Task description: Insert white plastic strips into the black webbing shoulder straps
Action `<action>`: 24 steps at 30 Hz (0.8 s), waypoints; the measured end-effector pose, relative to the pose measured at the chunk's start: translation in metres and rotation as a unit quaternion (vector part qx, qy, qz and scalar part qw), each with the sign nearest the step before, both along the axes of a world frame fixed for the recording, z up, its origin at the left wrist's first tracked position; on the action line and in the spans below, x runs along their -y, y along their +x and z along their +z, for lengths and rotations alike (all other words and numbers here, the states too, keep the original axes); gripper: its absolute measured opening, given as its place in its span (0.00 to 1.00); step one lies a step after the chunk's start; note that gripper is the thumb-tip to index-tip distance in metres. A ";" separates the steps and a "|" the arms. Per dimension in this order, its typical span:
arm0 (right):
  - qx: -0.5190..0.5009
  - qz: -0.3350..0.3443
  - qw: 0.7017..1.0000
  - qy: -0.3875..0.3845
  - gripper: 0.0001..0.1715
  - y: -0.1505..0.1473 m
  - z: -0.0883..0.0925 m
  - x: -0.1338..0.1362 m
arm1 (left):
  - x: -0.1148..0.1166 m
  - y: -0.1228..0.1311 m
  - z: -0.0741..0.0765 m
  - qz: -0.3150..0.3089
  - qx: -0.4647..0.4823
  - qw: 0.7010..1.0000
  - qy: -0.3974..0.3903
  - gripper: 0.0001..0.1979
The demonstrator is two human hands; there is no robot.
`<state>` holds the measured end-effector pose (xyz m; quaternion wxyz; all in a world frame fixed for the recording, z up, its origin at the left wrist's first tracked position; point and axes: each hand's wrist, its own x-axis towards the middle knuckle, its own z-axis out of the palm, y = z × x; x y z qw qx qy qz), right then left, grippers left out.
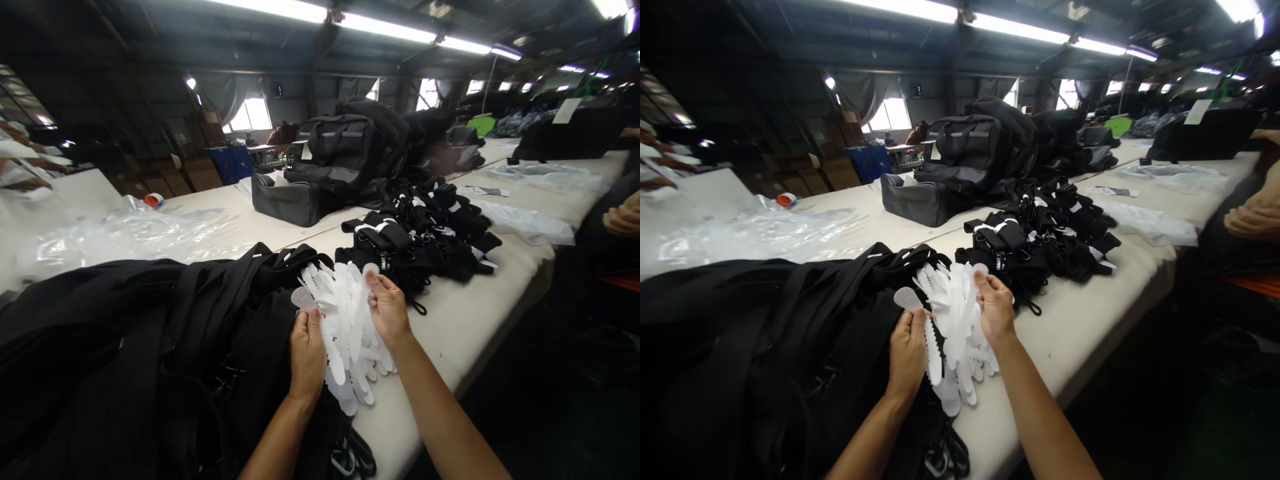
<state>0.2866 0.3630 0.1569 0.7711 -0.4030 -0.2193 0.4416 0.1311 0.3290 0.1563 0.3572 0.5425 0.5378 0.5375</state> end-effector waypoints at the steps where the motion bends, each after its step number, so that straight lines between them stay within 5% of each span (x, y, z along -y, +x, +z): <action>1: -0.022 -0.052 0.998 0.004 0.27 0.009 -0.001 -0.003 | 0.000 0.000 0.000 0.008 0.005 1.000 -0.003 0.14; 4: -0.010 -0.113 0.993 0.036 0.22 0.023 -0.007 -0.010 | -0.003 0.001 -0.003 -0.002 -0.015 1.000 -0.001 0.13; 8: 0.141 0.016 0.989 0.036 0.24 0.016 -0.013 -0.016 | -0.011 0.001 -0.012 -0.025 -0.093 0.995 0.008 0.09; 10: 0.229 -0.019 0.973 0.013 0.27 0.017 -0.016 -0.016 | -0.015 0.001 -0.015 -0.015 -0.094 0.995 0.010 0.19; 12: 0.308 -0.131 0.942 -0.041 0.28 0.028 -0.019 -0.012 | -0.017 0.001 -0.016 -0.008 -0.075 0.997 0.009 0.29; 15: 0.428 -0.231 0.853 -0.190 0.27 0.055 -0.029 0.001 | -0.017 0.001 -0.014 -0.009 -0.085 0.996 0.021 0.26; 17: 0.484 -0.218 0.806 -0.261 0.22 0.068 -0.037 0.013 | -0.015 0.000 -0.013 -0.011 -0.108 0.992 0.059 0.19; 20: 0.529 -0.174 0.783 -0.279 0.16 0.067 -0.048 0.027 | -0.010 -0.001 -0.013 -0.018 -0.131 0.985 0.114 0.10; 24: 0.571 -0.139 0.757 -0.283 0.19 0.046 -0.050 0.036 | -0.007 -0.001 -0.020 -0.091 -0.165 0.980 0.066 0.11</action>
